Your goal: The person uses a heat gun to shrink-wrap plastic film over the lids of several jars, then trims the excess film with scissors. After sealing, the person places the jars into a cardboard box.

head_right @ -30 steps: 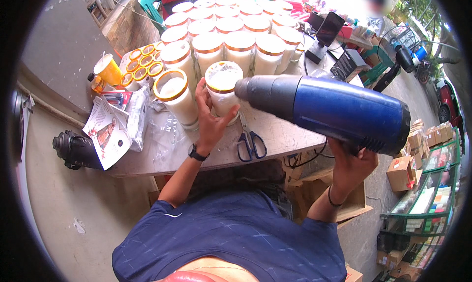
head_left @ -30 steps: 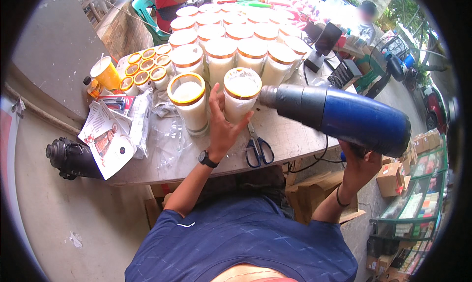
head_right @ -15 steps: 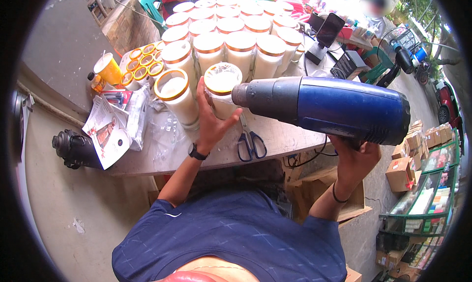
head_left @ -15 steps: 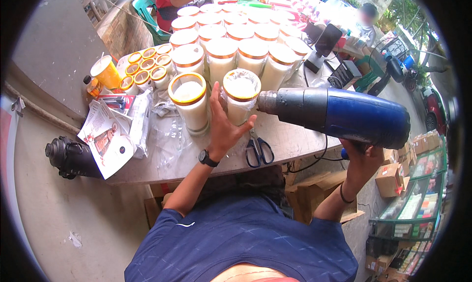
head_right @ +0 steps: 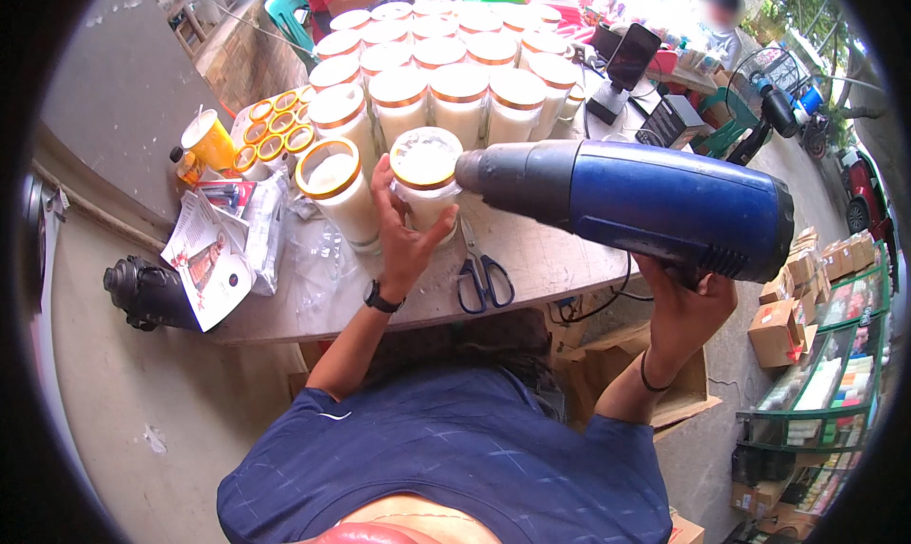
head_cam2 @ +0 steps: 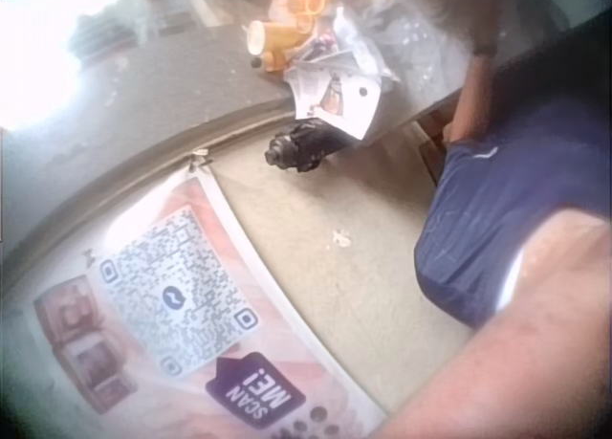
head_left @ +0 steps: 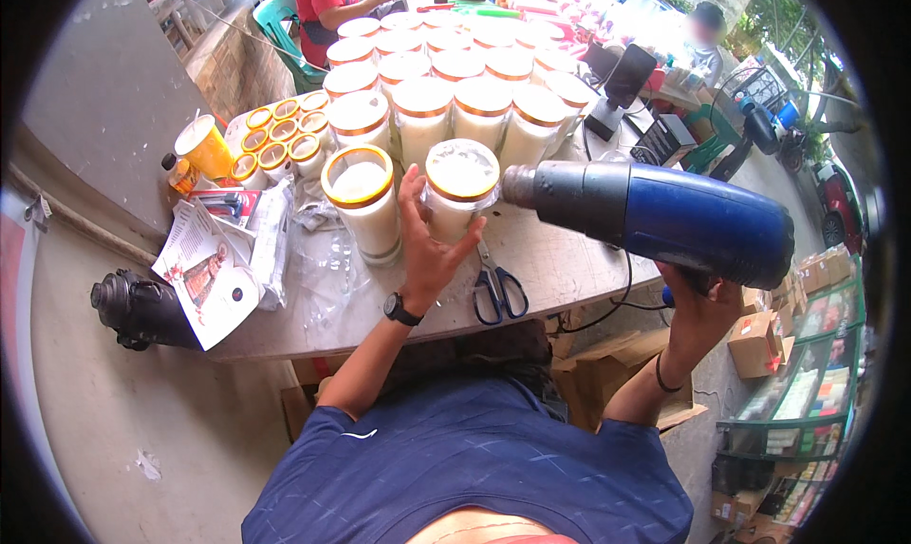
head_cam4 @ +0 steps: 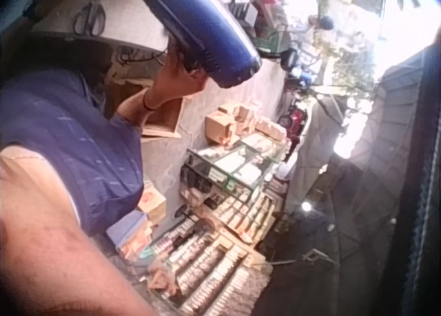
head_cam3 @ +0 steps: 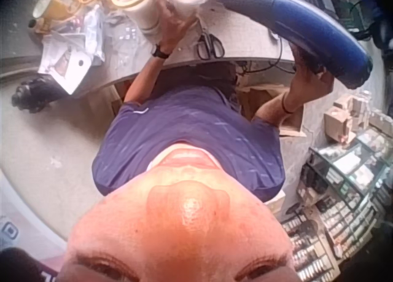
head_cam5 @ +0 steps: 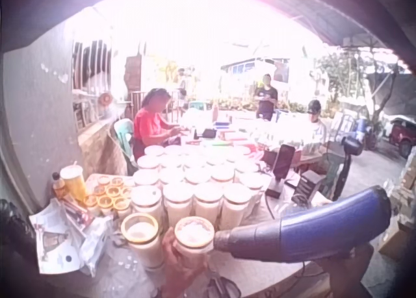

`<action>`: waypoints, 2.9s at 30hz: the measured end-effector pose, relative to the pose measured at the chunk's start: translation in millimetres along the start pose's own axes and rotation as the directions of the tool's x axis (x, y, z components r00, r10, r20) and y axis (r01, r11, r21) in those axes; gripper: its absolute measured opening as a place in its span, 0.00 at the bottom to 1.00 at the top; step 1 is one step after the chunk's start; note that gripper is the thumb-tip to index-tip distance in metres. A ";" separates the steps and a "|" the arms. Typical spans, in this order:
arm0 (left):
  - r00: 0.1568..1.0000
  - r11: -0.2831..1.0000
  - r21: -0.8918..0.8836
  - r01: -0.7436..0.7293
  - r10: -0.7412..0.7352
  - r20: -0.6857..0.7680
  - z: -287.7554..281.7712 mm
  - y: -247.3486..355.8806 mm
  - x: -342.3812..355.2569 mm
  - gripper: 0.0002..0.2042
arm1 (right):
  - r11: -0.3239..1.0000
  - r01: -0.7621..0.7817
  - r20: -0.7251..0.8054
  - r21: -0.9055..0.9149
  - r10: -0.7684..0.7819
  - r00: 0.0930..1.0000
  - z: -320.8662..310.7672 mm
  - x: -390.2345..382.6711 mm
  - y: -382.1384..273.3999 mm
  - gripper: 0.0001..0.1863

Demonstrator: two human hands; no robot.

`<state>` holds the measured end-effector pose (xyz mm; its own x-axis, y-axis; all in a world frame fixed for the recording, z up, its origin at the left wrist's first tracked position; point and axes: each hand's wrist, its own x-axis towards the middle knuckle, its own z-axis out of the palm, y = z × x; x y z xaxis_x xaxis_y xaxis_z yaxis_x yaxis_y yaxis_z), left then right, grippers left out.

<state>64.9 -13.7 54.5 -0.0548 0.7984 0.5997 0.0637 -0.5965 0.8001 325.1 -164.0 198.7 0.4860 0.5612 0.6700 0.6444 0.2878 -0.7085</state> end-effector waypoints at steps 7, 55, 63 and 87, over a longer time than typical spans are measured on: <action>0.999 0.991 -0.126 0.034 -0.031 0.020 -0.6 6.3 1.8 0.52 | 0.998 -0.055 -0.075 0.038 0.058 0.996 3.6 -4.8 -2.5 0.29; 0.998 0.998 -0.015 0.055 -0.055 0.003 3.8 -6.7 0.9 0.42 | 0.992 -0.011 -0.003 -0.127 0.011 1.000 5.1 12.4 0.0 0.29; 0.999 0.997 0.060 0.051 -0.051 0.011 1.3 -2.5 1.5 0.40 | 0.994 0.022 0.084 -0.111 -0.013 0.996 -1.4 42.7 2.9 0.26; 0.995 0.996 -0.089 0.024 -0.016 0.096 0.8 1.1 4.5 0.47 | 0.998 -0.023 0.302 -0.050 0.037 0.953 14.4 87.5 18.9 0.25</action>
<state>65.5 -10.7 58.1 0.0405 0.8117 0.5826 -0.0263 -0.5820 0.8128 371.3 -98.3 240.7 0.3088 0.7794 0.5452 0.6621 0.2354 -0.7115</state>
